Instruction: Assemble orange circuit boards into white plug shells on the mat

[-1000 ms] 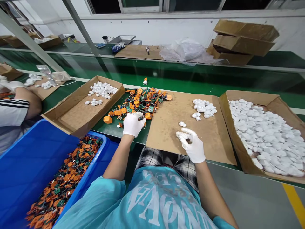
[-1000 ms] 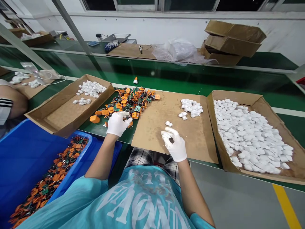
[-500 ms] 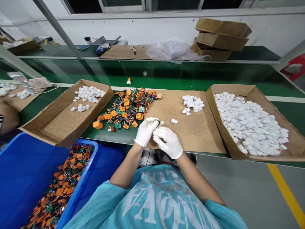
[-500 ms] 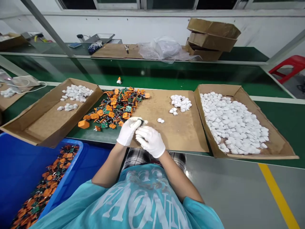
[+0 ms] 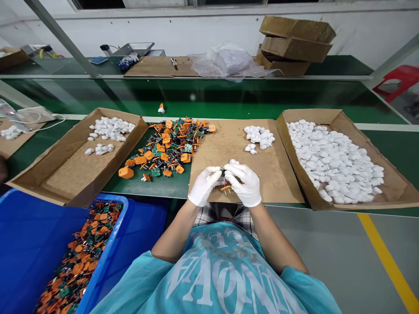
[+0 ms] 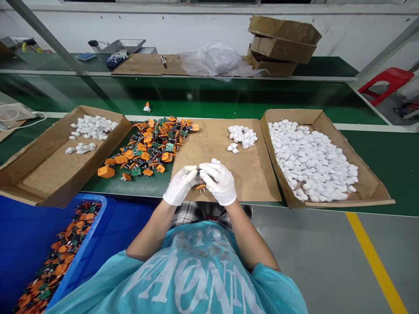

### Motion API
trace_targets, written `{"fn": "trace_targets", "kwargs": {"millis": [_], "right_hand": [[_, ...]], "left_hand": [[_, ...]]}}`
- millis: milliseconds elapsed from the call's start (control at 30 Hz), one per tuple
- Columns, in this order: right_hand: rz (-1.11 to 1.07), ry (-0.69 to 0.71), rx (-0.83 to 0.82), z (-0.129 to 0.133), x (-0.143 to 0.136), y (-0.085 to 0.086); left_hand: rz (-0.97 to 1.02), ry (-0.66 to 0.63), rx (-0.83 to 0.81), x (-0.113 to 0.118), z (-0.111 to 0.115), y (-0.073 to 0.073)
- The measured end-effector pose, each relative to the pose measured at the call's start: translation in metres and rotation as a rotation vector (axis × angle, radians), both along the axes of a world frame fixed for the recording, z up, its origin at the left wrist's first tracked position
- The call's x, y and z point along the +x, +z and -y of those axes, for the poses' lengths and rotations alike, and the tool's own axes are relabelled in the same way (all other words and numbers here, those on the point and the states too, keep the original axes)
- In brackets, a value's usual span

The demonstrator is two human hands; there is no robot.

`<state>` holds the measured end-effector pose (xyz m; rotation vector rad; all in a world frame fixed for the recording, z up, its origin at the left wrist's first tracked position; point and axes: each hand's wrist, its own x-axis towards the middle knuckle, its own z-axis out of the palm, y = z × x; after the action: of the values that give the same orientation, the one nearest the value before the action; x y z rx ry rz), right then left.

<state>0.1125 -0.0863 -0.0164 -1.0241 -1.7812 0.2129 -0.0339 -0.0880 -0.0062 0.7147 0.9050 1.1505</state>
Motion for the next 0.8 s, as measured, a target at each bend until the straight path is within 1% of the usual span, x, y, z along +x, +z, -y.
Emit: {"fn": "trace_targets", "kwargs": {"millis": [133, 233, 433, 567, 633, 667, 733, 800], "right_hand": [[-0.048, 0.087, -0.129, 0.011, 0.003, 0.003], [-0.142, 0.129, -0.206, 0.017, 0.001, 0.005], [-0.406, 0.119, -0.314, 0.020, -0.013, 0.003], [-0.472, 0.075, -0.312, 0.023, -0.022, 0.001], [-0.498, 0.063, -0.352, 0.024, -0.023, 0.000], [-0.522, 0.087, -0.390, 0.025, -0.023, 0.001], [-0.574, 0.188, -0.474, 0.025, -0.019, 0.001], [-0.578, 0.250, -0.485, 0.024, -0.014, 0.003]], "left_hand": [[0.118, -0.068, -0.041, -0.004, 0.002, -0.002], [0.160, -0.047, -0.046, -0.004, 0.004, -0.004], [0.100, -0.008, -0.060, -0.002, 0.008, -0.004], [0.057, 0.071, -0.081, 0.002, 0.012, -0.006], [0.054, 0.100, -0.060, 0.002, 0.013, -0.007], [0.060, 0.105, -0.042, 0.002, 0.013, -0.007], [0.074, 0.087, -0.004, 0.000, 0.013, -0.007], [0.085, 0.061, 0.018, -0.002, 0.013, -0.007]]}}
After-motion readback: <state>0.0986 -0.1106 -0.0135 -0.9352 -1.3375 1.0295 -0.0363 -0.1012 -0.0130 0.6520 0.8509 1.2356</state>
